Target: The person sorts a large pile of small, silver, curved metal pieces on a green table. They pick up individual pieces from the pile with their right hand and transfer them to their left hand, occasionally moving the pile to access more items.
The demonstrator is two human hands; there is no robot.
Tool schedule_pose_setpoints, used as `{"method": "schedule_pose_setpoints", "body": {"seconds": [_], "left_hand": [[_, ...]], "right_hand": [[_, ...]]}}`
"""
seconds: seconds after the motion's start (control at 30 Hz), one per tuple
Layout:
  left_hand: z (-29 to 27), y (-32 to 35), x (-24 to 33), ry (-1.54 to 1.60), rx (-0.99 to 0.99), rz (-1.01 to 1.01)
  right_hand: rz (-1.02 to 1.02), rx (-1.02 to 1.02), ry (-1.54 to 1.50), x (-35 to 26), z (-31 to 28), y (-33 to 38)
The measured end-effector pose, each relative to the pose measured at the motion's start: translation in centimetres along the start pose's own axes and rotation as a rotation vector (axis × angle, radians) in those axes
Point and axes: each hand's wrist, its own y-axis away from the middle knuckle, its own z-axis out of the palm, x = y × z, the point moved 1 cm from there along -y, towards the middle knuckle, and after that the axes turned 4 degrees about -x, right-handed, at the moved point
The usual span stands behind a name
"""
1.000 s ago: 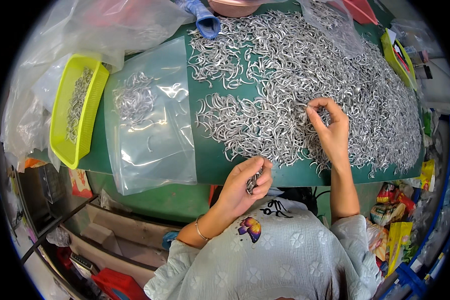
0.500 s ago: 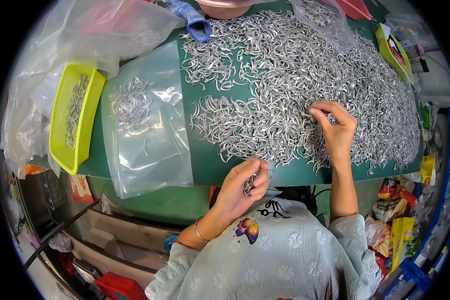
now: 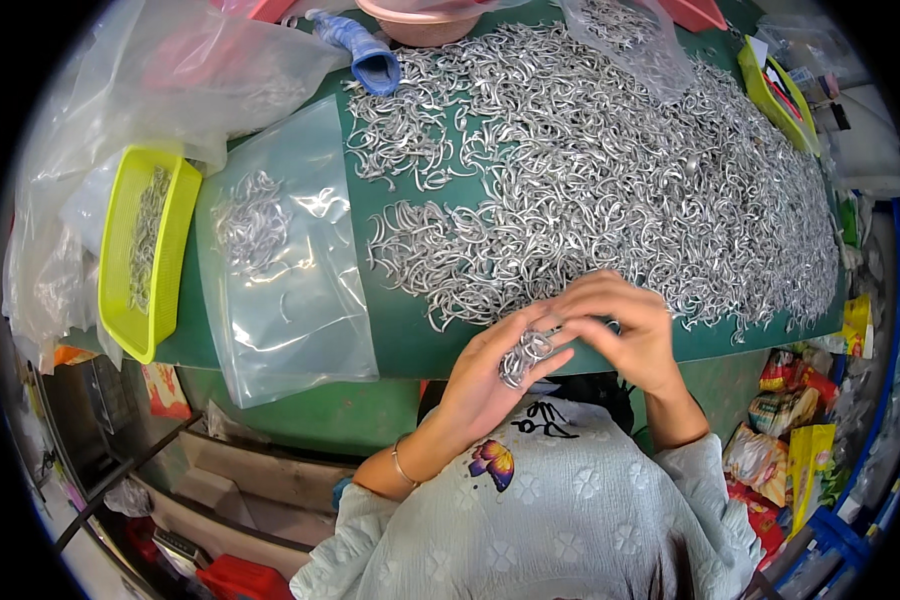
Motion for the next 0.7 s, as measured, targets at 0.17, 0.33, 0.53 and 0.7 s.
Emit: {"method": "schedule_pose_setpoints", "body": {"seconds": [0.17, 0.33, 0.53, 0.7], "left_hand": [[-2.7, -0.7, -0.9, -0.019, -0.221, 0.008], [-1.8, -0.5, -0.6, -0.087, -0.194, -0.002], [-1.4, -0.3, -0.2, -0.118, -0.195, 0.020], [-0.9, -0.7, -0.6, -0.001, -0.113, 0.087]], "right_hand": [[0.109, 0.247, 0.375, 2.0, -2.3, -0.8], [0.121, 0.209, 0.869, 3.2, -2.4, -2.0], [0.100, 0.297, 0.850, 2.3, -3.2, -1.8], [0.105, 0.042, 0.396, 0.2, -2.2, -0.9]]}}
